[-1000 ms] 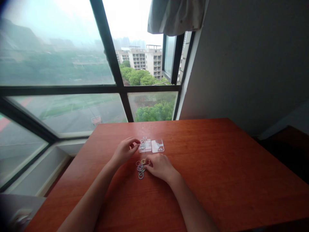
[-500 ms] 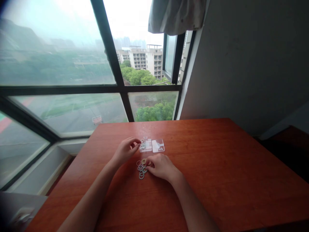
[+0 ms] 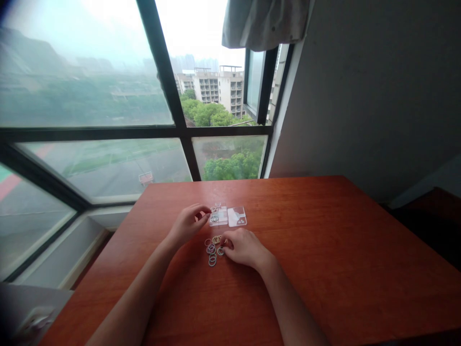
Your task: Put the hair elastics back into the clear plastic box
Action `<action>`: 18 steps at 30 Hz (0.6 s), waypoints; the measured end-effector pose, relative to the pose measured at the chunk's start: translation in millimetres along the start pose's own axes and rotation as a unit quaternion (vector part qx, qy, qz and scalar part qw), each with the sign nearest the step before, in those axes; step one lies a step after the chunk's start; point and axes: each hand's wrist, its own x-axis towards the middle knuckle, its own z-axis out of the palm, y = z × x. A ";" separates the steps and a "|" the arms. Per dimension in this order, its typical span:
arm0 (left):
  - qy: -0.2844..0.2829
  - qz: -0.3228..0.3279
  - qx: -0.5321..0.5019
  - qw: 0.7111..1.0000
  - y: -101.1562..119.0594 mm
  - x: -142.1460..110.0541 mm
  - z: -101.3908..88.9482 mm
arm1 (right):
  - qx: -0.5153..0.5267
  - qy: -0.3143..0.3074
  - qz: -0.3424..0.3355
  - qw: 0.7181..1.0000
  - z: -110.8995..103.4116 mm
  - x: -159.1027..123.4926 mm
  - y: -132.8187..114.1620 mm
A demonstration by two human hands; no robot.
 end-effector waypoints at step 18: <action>0.000 0.002 0.006 1.000 -0.4 0.3 -1.5 | 0.021 -0.023 -0.026 0.999 -1.7 -1.1 -6.8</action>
